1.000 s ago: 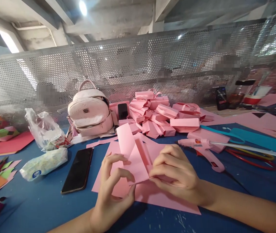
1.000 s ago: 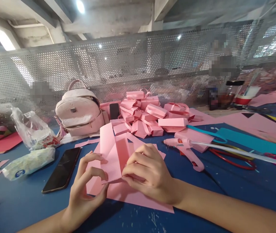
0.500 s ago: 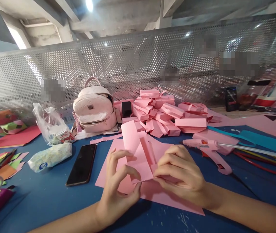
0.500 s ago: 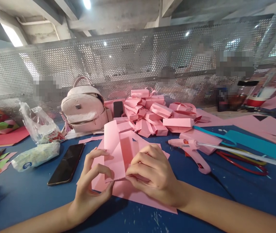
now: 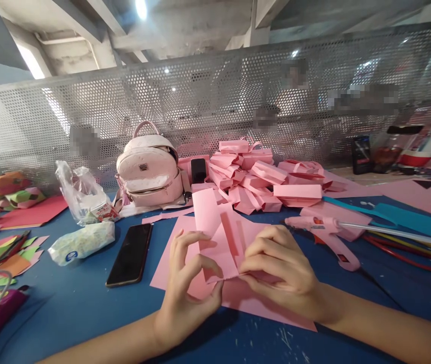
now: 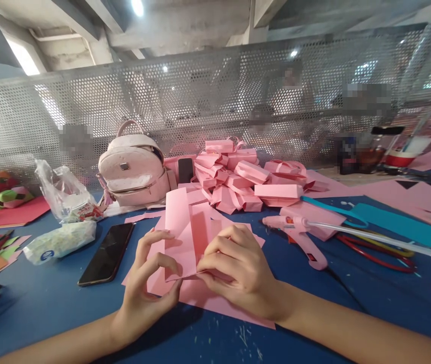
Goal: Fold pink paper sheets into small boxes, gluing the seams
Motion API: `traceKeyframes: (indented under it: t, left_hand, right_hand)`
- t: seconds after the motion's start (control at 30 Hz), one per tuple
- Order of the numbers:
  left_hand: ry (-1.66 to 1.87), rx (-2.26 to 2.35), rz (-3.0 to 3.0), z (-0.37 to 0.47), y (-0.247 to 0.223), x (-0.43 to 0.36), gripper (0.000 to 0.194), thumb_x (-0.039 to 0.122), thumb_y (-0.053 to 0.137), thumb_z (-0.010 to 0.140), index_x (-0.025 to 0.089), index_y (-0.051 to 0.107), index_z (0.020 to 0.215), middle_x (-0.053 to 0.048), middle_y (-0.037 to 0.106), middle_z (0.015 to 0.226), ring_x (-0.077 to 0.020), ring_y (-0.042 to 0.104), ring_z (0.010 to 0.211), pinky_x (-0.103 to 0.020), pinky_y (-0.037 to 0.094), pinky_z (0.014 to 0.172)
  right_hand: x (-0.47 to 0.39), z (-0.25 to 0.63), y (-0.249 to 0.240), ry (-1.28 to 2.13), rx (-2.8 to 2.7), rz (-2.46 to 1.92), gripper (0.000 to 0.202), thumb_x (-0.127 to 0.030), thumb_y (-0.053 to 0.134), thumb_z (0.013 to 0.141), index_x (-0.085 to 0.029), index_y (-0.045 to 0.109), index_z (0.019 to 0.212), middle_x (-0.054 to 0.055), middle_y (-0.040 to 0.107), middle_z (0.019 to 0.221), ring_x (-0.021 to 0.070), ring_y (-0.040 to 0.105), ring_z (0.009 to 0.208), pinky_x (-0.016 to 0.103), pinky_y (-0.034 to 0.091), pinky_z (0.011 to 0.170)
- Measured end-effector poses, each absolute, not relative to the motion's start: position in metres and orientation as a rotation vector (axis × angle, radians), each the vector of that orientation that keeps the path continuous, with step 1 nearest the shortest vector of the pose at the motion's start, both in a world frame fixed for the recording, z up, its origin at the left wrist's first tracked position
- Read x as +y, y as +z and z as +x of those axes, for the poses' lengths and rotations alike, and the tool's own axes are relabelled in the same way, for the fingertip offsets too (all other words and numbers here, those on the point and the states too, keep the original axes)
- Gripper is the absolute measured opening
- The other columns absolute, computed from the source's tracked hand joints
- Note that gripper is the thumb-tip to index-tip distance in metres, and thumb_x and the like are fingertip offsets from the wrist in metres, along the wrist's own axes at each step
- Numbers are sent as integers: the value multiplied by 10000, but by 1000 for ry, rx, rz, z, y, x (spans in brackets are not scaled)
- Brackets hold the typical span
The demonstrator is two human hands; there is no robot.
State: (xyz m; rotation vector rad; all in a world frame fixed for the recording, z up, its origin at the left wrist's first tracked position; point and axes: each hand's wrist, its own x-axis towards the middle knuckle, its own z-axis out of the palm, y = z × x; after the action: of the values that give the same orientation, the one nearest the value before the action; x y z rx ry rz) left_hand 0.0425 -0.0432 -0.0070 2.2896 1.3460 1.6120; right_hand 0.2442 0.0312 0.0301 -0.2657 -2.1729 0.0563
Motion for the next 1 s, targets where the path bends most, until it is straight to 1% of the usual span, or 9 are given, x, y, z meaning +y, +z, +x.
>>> traceKeyframes:
  t: [0.13, 0.3, 0.43, 0.63, 0.8, 1.0]
  left_hand:
    - [1592, 1361, 2283, 44, -5, -45, 209, 45, 601, 766, 232, 550, 845, -70, 539, 1213, -288, 453, 1261, -503, 321, 1094]
    - [1604, 1359, 2253, 46, -3, -45, 222, 36, 597, 761, 234, 568, 856, -75, 499, 1253, -292, 447, 1258, -514, 322, 1091]
    - [1617, 1346, 2245, 48, -3, -45, 207, 42, 606, 769, 230, 568, 848, -79, 494, 1246, -289, 458, 1234, -495, 352, 1063]
    - [1620, 1328, 2261, 48, -5, -45, 217, 40, 626, 768, 230, 561, 850, -66, 484, 1254, -281, 429, 1258, -498, 305, 1107]
    - [1628, 1304, 2271, 50, -4, -47, 234, 31, 625, 771, 233, 560, 870, -58, 460, 1277, -263, 419, 1270, -480, 253, 1140]
    - [1637, 1317, 2282, 50, -4, -47, 200, 55, 625, 784, 231, 567, 860, -67, 479, 1254, -269, 439, 1258, -491, 270, 1127]
  right_hand:
    - [30, 244, 29, 71, -2177, -263, 94, -158, 657, 876, -224, 670, 812, -8, 663, 729, 179, 492, 755, 358, 342, 736]
    - [28, 244, 30, 59, -2177, -266, 91, -166, 660, 882, -226, 668, 814, -11, 665, 730, 181, 486, 764, 358, 334, 735]
    - [27, 244, 31, 40, -2172, -263, 104, -160, 653, 886, -227, 667, 809, -9, 665, 726, 182, 492, 760, 353, 335, 728]
    - [25, 244, 32, 25, -2178, -269, 112, -196, 642, 908, -223, 670, 803, -12, 659, 731, 175, 491, 761, 345, 337, 741]
    - [24, 244, 30, 63, -2174, -259, 88, -176, 671, 883, -216, 667, 804, -12, 662, 747, 174, 485, 773, 342, 330, 751]
    - [23, 245, 30, 76, -2175, -255, 87, -155, 685, 869, -209, 667, 803, -8, 663, 752, 174, 481, 773, 342, 326, 751]
